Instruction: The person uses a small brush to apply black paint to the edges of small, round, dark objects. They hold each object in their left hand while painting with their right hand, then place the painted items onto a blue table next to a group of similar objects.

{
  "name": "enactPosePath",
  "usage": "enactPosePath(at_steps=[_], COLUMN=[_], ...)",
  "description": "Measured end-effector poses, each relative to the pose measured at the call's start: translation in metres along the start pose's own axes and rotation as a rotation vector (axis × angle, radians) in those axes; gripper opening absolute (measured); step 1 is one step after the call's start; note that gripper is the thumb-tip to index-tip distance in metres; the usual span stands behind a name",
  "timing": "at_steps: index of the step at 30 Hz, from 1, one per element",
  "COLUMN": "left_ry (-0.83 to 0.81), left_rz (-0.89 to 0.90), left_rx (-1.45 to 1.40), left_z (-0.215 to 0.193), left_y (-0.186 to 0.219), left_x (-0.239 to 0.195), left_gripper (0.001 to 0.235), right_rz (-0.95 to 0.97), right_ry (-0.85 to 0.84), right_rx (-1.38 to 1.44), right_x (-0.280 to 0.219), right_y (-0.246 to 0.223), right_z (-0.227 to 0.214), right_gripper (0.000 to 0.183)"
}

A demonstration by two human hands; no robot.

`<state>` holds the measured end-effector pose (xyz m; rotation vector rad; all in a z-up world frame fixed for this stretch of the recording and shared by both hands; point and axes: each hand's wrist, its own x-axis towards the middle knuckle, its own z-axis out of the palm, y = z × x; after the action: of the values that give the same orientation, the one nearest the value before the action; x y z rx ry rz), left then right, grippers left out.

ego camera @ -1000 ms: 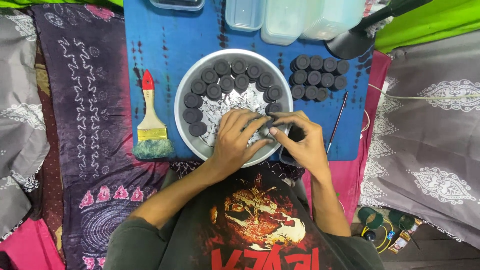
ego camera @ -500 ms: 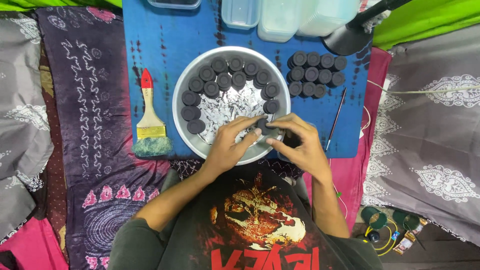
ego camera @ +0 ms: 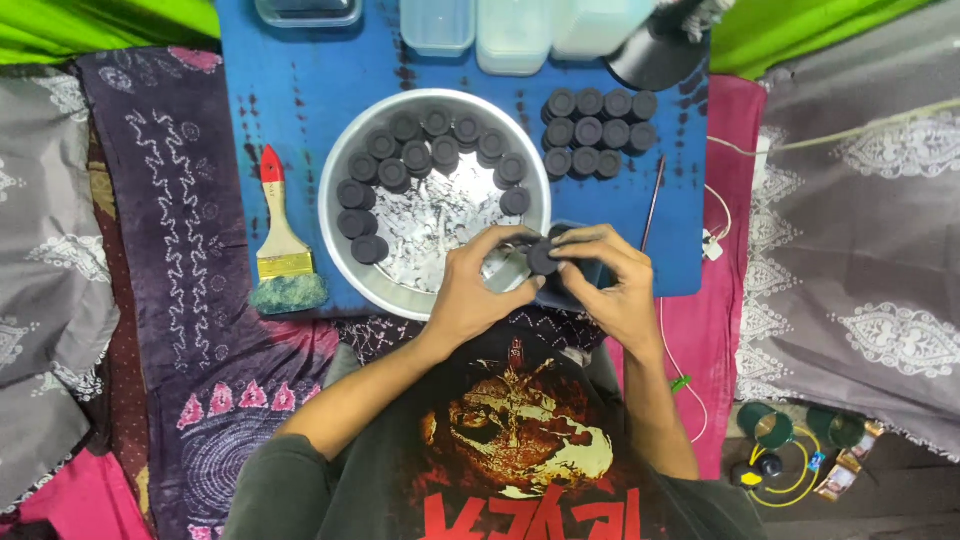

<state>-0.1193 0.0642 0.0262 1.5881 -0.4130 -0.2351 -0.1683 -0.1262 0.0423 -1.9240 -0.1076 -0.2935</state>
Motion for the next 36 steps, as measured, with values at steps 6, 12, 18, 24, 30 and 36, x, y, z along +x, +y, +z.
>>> enactPosePath(at_steps=[6, 12, 18, 24, 30, 36], left_ry=[-0.051, -0.195, -0.232, -0.204, -0.167, -0.243], left_rz=[0.058, 0.040, -0.049, -0.127, -0.185, -0.313], left_rx=[0.008, -0.122, -0.136, -0.078, -0.150, -0.368], left_z=[0.030, 0.060, 0.068, 0.063, 0.056, 0.048], left_y=[-0.004, 0.002, 0.005, -0.014, -0.017, -0.028], left_x=[0.007, 0.010, 0.016, 0.008, 0.003, -0.003], left_gripper=[0.040, 0.036, 0.035, 0.041, 0.054, 0.042], right_rz=[0.104, 0.320, 0.500, 0.510, 0.494, 0.372], right_ry=[0.197, 0.277, 0.205, 0.236, 0.248, 0.313], right_rx=[0.013, -0.606, -0.622, -0.574, -0.310, 0.247], right_x=[-0.031, -0.050, -0.053, -0.055, -0.059, -0.068], right_y=[0.024, 0.026, 0.039, 0.059, 0.045, 0.075], right_z=[-0.030, -0.060, -0.063, -0.060, -0.074, -0.063], right_gripper=[0.009, 0.025, 0.032, 0.039, 0.038, 0.026])
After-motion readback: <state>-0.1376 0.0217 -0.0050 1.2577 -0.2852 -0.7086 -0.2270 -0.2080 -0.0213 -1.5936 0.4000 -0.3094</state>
